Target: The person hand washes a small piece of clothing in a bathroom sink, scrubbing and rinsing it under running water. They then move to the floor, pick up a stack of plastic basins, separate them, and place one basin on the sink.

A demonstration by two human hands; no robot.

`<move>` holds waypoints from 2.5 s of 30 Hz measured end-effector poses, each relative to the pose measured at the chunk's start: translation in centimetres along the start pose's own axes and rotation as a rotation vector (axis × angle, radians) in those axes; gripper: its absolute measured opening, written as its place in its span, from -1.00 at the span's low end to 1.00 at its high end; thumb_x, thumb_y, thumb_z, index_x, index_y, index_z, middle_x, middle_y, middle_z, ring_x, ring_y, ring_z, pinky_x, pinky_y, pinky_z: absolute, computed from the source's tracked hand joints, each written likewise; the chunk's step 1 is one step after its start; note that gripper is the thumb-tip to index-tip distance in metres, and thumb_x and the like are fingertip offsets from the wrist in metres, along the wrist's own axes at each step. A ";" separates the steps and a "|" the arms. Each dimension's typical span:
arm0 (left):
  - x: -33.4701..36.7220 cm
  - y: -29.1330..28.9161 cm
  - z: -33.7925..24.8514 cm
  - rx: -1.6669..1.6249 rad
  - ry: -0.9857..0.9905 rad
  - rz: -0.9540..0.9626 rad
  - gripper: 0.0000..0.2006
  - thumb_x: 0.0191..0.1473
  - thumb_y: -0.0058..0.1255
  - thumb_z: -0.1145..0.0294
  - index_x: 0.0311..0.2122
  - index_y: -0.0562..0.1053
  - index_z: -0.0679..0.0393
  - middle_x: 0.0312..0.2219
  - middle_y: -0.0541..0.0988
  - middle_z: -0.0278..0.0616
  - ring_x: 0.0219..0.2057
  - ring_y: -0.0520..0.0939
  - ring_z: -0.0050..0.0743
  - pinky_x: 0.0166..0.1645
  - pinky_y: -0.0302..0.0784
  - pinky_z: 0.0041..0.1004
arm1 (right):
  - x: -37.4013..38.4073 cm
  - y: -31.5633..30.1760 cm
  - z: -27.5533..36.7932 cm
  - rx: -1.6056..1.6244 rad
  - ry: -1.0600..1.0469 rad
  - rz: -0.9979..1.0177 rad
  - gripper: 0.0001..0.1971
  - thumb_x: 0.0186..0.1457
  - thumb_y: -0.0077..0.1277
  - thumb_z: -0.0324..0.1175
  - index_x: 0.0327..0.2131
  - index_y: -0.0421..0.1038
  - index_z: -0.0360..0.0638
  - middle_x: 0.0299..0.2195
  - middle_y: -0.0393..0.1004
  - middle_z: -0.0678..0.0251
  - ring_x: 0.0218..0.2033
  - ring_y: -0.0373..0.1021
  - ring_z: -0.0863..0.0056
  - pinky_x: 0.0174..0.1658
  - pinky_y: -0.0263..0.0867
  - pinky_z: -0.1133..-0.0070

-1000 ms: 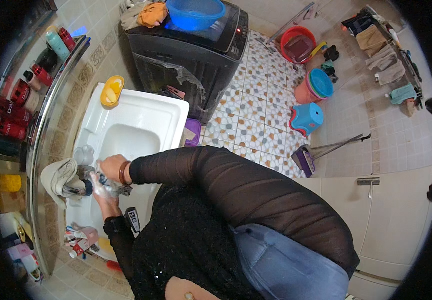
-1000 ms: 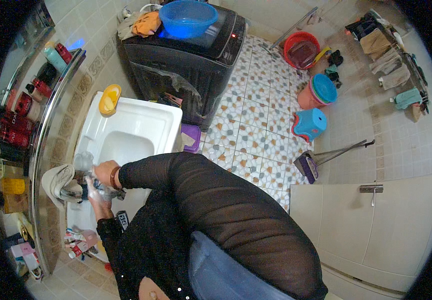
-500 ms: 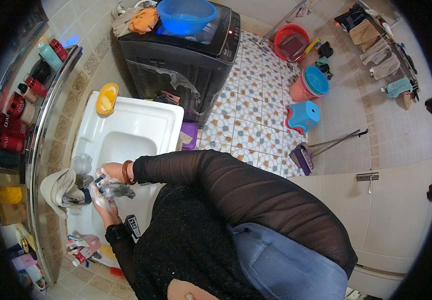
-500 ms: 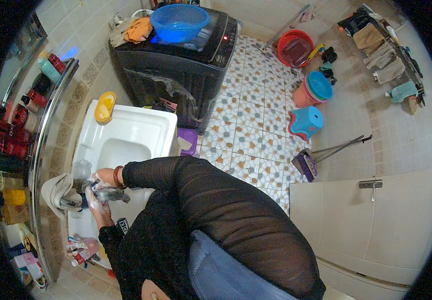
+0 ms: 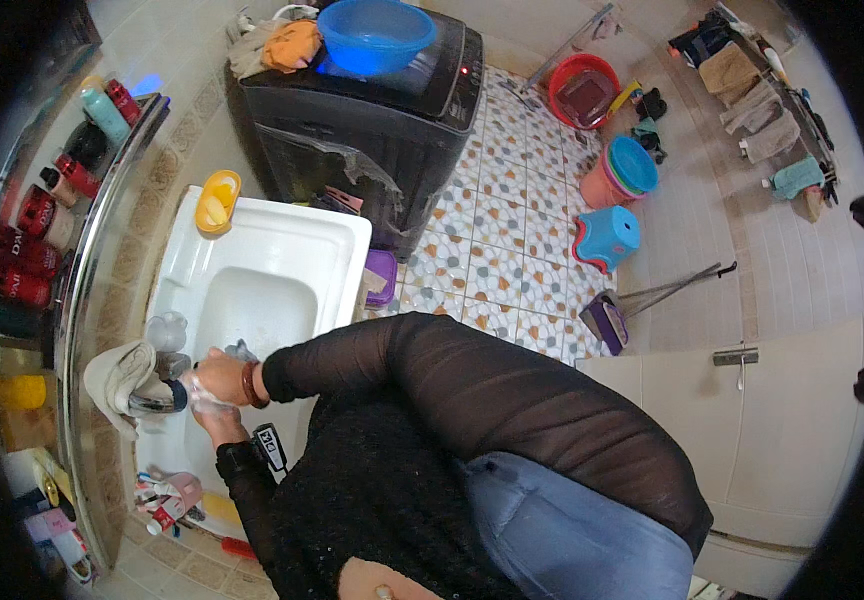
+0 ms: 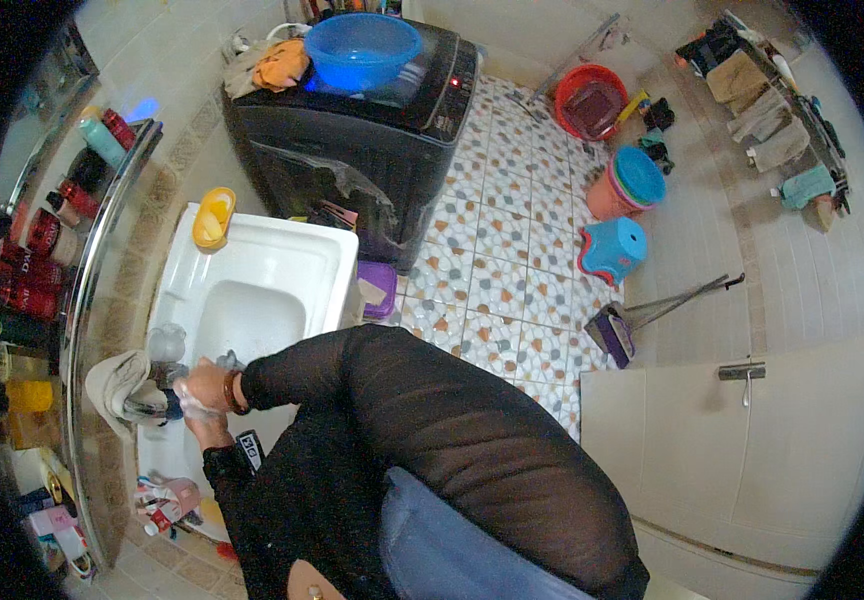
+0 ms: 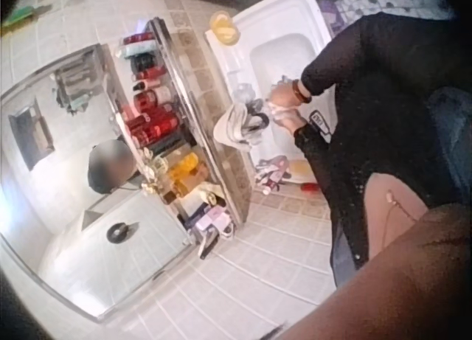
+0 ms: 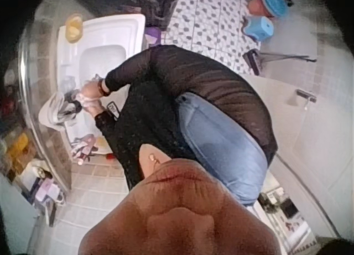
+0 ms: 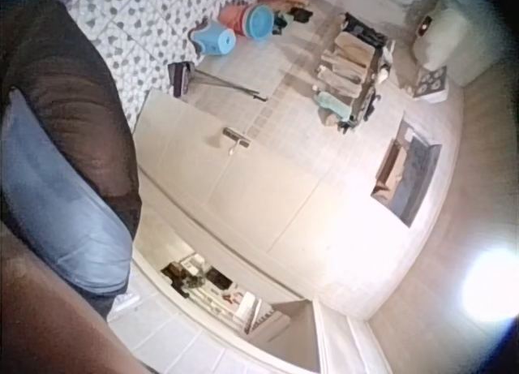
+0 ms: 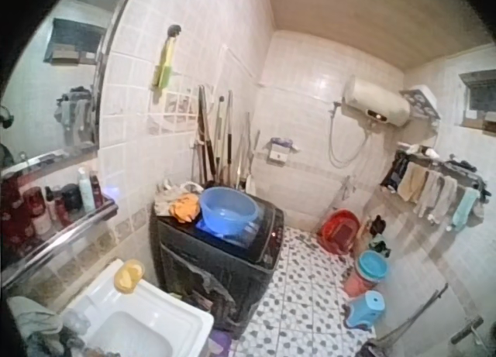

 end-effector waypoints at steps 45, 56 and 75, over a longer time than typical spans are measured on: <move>-1.9 3.1 -2.4 -0.004 0.208 0.373 -0.60 -0.04 -0.08 0.60 -0.02 0.29 0.28 -0.14 0.41 -0.18 -0.12 0.44 -0.39 -0.03 0.38 -0.44 | 0.4 -1.4 -6.3 0.383 0.015 0.330 -0.40 -0.13 0.06 0.02 -0.04 0.31 -0.11 -0.24 0.45 0.16 -0.21 0.39 0.30 -0.11 0.28 0.46; -3.0 0.9 -3.3 0.092 0.127 0.057 -0.78 0.04 -0.06 0.55 -0.17 0.33 0.34 -0.37 0.45 -0.17 -0.43 0.48 -0.42 -0.29 0.42 -0.56 | -1.1 -3.9 -6.7 1.002 0.366 0.291 -0.69 0.04 0.03 -0.22 -0.22 0.31 -0.23 -0.40 0.39 0.41 -0.41 0.29 0.64 -0.34 0.25 0.66; -3.2 3.0 -2.1 0.227 0.075 0.333 -0.69 0.11 -0.08 0.32 -0.05 0.34 0.17 -0.10 0.38 -0.29 -0.09 0.35 -0.53 -0.10 0.30 -0.47 | -0.5 -4.4 -5.8 0.599 0.163 0.266 -0.67 0.00 -0.05 -0.20 -0.21 0.32 -0.20 -0.36 0.43 0.33 -0.38 0.32 0.59 -0.33 0.26 0.61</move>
Point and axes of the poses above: each hand's wrist, its own x-axis towards the middle knuckle, its own y-axis out of the palm, z = x × y, the point moved 7 cm from there along x, towards the middle knuckle
